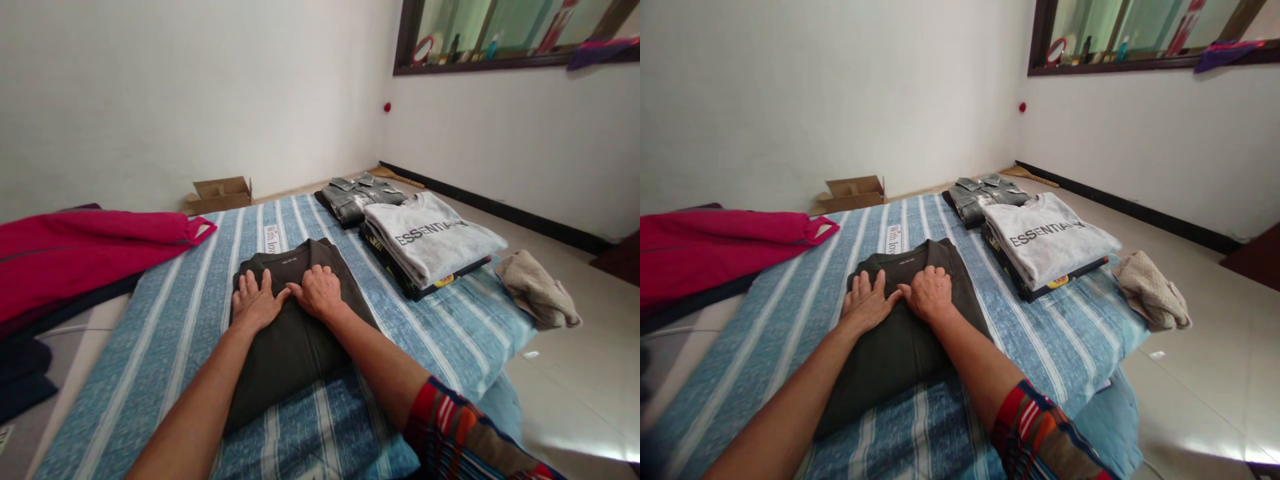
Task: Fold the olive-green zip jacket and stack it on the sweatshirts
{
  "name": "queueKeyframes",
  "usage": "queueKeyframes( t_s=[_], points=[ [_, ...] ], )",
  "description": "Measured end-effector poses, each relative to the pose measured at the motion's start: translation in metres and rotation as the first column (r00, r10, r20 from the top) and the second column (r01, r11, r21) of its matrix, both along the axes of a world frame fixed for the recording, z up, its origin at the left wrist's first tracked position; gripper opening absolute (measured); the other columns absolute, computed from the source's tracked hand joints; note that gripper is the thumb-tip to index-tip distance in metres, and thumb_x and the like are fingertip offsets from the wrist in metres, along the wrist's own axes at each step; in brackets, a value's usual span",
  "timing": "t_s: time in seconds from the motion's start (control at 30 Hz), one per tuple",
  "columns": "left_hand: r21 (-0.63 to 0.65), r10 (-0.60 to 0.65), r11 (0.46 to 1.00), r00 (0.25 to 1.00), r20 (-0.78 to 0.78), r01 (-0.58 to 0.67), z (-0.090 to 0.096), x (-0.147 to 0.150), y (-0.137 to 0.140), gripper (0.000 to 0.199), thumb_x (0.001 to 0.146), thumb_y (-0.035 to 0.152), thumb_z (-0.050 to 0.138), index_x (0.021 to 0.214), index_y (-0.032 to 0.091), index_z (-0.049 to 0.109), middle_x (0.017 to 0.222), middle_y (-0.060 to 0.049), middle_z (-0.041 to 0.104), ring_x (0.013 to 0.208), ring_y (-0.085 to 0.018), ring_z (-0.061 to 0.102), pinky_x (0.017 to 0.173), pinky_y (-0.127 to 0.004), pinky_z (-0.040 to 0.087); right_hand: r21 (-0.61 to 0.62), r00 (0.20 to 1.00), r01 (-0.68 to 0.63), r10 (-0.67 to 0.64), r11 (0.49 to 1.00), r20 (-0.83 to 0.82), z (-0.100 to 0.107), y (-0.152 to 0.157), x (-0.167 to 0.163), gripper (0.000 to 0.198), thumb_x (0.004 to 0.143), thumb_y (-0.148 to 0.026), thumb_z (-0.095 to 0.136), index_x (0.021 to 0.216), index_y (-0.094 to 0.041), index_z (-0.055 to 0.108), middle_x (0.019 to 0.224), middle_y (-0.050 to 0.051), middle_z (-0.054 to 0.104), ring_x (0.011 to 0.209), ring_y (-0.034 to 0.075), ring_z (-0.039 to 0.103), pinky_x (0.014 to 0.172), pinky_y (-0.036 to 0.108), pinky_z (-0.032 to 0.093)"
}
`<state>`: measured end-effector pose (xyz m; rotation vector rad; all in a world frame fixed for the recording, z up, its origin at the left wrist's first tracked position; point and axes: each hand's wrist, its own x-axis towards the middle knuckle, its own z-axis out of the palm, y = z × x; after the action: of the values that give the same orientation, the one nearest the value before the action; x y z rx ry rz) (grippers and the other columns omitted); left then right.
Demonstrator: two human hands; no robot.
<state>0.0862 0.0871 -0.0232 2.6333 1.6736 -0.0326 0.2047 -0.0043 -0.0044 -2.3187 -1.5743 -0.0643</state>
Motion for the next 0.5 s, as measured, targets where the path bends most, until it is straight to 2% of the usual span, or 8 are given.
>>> queueKeyframes(
  t_s=[0.2, 0.37, 0.5],
  points=[
    [-0.022, 0.002, 1.000, 1.000, -0.005, -0.002, 0.004, -0.003, -0.005, 0.074, 0.087, 0.056, 0.033, 0.146, 0.013, 0.020, 0.152, -0.022, 0.011, 0.139, -0.035, 0.009, 0.106, -0.049, 0.021, -0.004, 0.997, 0.070, -0.070, 0.998, -0.022, 0.002, 0.012, -0.015, 0.065, 0.085, -0.066, 0.037, 0.097, -0.008, 0.063, 0.097, 0.019, 0.057, 0.095, 0.031, 0.052, 0.071, 0.045, 0.047],
    [-0.042, -0.004, 0.999, 1.000, 0.021, 0.005, 0.002, -0.008, -0.006, 0.076, 0.086, 0.056, 0.037, 0.146, 0.013, 0.019, 0.152, -0.022, 0.009, 0.140, -0.035, 0.006, 0.107, -0.049, 0.019, 0.008, 0.995, 0.102, -0.102, 0.995, -0.014, -0.003, 0.017, -0.020, 0.054, 0.080, -0.059, 0.055, 0.095, -0.008, 0.064, 0.095, 0.019, 0.059, 0.092, 0.032, 0.055, 0.069, 0.044, 0.048],
    [-0.057, -0.008, 0.998, 1.000, 0.029, 0.010, 0.000, -0.010, -0.006, 0.079, 0.085, 0.058, 0.038, 0.146, 0.013, 0.019, 0.152, -0.021, 0.008, 0.140, -0.034, 0.005, 0.107, -0.048, 0.019, -0.019, 0.994, 0.104, -0.104, 0.994, -0.027, 0.000, 0.021, -0.021, 0.052, 0.077, -0.057, 0.060, 0.094, -0.008, 0.066, 0.093, 0.020, 0.062, 0.090, 0.031, 0.058, 0.069, 0.041, 0.049]
  ],
)
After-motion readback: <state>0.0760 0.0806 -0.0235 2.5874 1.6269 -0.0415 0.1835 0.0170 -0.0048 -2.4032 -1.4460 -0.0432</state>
